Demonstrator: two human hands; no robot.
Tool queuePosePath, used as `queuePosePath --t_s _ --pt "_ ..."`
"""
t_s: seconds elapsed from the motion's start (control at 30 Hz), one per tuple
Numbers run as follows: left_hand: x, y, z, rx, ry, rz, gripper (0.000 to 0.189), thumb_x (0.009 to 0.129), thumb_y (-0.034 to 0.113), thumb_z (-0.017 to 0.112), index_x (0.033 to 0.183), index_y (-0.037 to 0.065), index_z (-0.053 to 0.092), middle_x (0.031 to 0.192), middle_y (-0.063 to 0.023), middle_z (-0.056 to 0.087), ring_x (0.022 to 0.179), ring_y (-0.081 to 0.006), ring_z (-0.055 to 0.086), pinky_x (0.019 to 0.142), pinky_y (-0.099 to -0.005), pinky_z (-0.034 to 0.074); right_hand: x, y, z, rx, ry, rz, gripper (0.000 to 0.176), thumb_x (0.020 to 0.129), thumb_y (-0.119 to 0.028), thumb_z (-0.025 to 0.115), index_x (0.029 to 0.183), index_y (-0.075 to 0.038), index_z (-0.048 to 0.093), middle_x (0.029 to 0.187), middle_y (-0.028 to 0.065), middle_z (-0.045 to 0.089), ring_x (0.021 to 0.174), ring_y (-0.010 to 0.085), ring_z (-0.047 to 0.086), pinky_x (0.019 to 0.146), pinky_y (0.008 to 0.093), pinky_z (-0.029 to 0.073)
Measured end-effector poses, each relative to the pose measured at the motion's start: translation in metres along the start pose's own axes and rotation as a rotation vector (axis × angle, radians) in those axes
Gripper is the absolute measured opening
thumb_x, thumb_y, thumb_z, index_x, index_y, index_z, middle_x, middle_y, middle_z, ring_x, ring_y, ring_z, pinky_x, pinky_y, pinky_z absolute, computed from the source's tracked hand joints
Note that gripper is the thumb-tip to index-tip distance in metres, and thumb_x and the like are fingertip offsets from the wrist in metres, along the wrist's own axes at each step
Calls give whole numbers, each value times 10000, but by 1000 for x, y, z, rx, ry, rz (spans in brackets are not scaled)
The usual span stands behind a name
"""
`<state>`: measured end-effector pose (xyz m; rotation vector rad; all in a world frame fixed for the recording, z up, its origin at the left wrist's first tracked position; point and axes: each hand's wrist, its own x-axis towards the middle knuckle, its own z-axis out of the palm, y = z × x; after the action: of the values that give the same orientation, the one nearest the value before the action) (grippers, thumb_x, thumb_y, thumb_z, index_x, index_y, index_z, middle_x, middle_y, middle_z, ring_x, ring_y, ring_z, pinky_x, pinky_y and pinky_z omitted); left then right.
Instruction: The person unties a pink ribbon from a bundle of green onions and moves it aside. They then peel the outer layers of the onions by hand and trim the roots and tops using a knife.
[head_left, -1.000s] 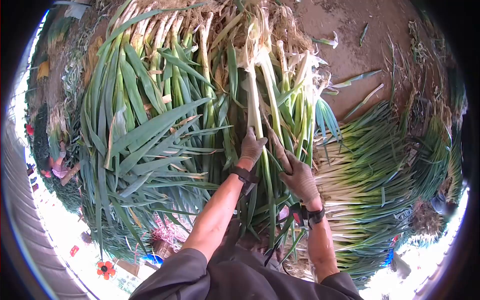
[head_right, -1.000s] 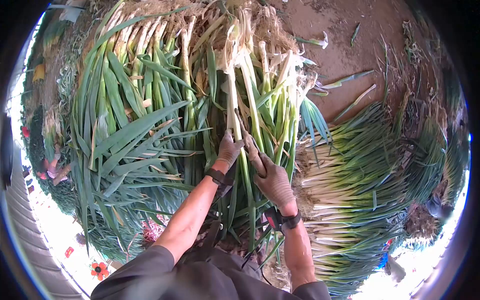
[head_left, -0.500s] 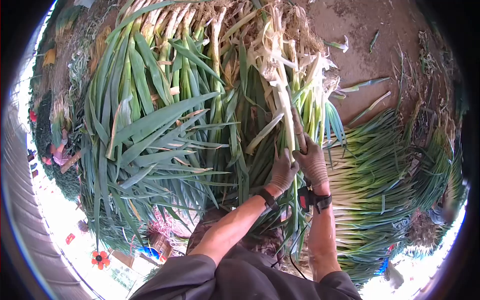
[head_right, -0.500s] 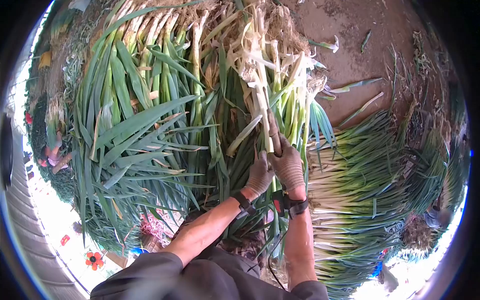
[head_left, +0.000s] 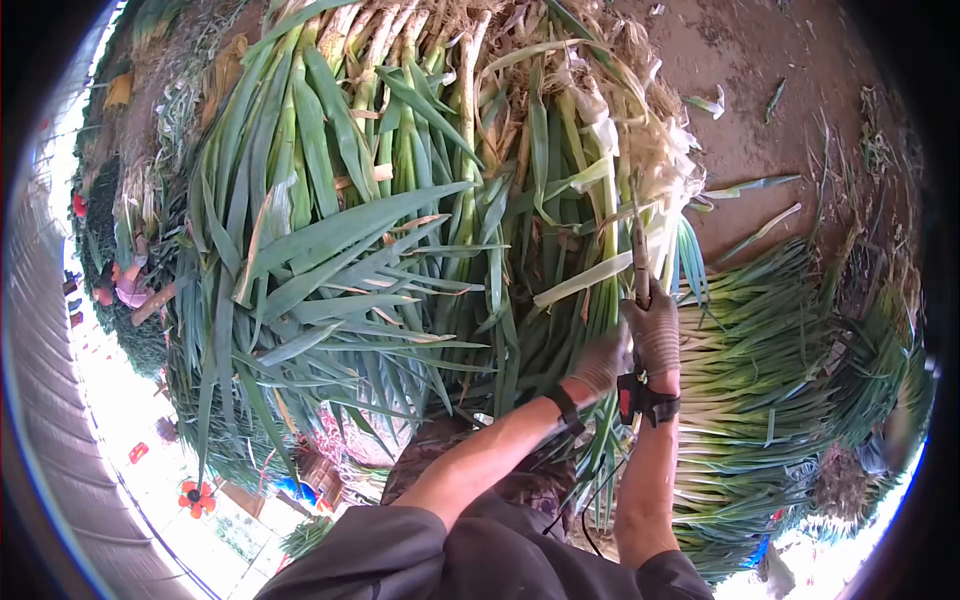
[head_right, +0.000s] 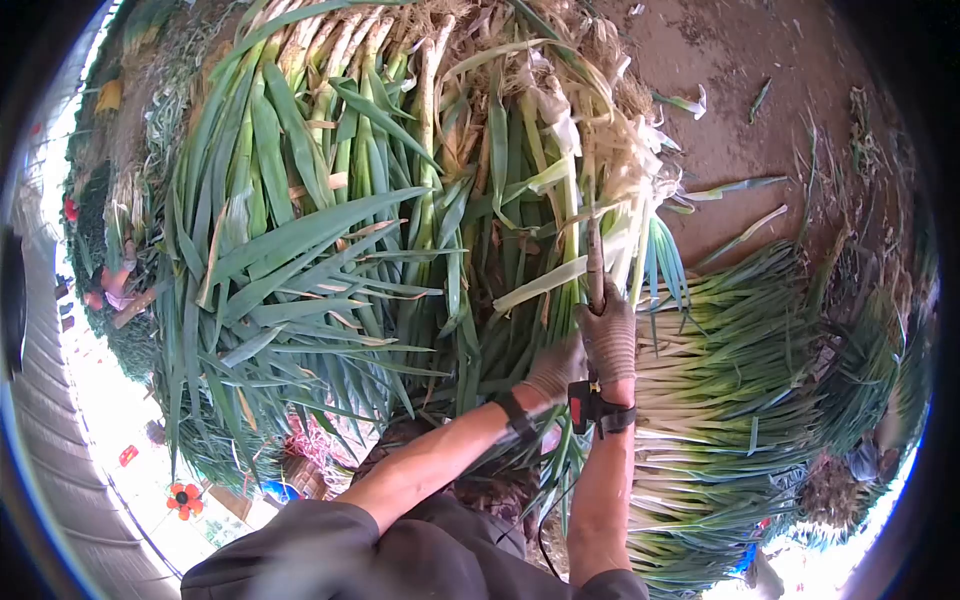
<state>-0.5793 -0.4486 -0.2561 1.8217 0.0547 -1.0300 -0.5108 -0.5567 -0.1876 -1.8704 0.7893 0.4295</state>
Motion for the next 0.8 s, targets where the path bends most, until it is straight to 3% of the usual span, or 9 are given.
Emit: queuePosePath --t_s 0.1,0.13,0.17,0.23,0.33,0.43,0.57,0.7,0.8 --pt "6 14 -103 360 440 251 270 910 186 641 1124 22 636 876 -187 670 853 -392 666 744 -457 530 -9 -5 10 -79 -106 -45 440 807 -131 666 1206 50 622 781 120 617 721 155 540 701 342 502" --pt "23 -18 -133 371 627 331 315 901 172 650 1169 10 617 962 -204 661 905 -413 646 766 -480 521 -17 -22 9 -223 -172 -9 571 808 -165 680 1358 -49 583 866 234 713 797 387 715 736 448 563" --pt "20 1 -173 592 794 298 336 894 146 656 1190 -7 611 1071 -227 632 970 -417 634 807 -485 514 -27 -34 16 -250 -201 -6 606 795 -148 684 1381 -54 562 915 264 705 870 425 708 783 449 567" --pt "37 -21 -229 750 818 124 500 860 224 743 1266 -13 571 1150 -227 611 1048 -389 627 882 -467 512 -45 -29 38 -108 -289 -240 642 780 -117 683 1402 -55 542 960 286 695 933 442 696 824 461 562" --pt "68 -20 -251 1022 553 -221 740 800 333 828 1369 -2 493 1177 -204 611 1069 -367 638 924 -461 518 -64 -33 64 -86 -407 -182 661 778 -101 694 1413 -56 516 1003 301 682 989 454 673 855 485 548" --pt "86 -25 -246 1069 599 -271 892 735 438 874 1388 5 446 1226 -200 607 1114 -357 632 947 -459 522 -70 -34 71 -83 -364 -126 665 781 -107 702 1415 -48 509 1007 304 679 995 461 666 859 488 547" --pt "107 -46 -266 789 557 -413 577 780 228 817 1213 32 489 1102 -258 678 1001 -403 699 858 -535 552 -70 -20 60 -48 -296 -165 623 792 -111 692 1388 -32 528 1015 292 688 980 461 676 857 469 554" --pt "79 -25 -256 679 505 -269 566 730 231 822 1140 6 504 1000 -265 703 959 -476 688 842 -550 546 -68 -30 36 -92 -271 -94 606 808 -122 681 1394 -54 539 1001 274 695 962 450 684 840 449 566" --pt "37 -3 -226 502 275 -121 629 674 353 799 1097 -24 525 883 -277 700 860 -461 696 786 -520 557 -88 -61 21 -51 -305 -79 619 810 -122 684 1403 -42 528 1009 279 697 976 461 676 834 463 568"
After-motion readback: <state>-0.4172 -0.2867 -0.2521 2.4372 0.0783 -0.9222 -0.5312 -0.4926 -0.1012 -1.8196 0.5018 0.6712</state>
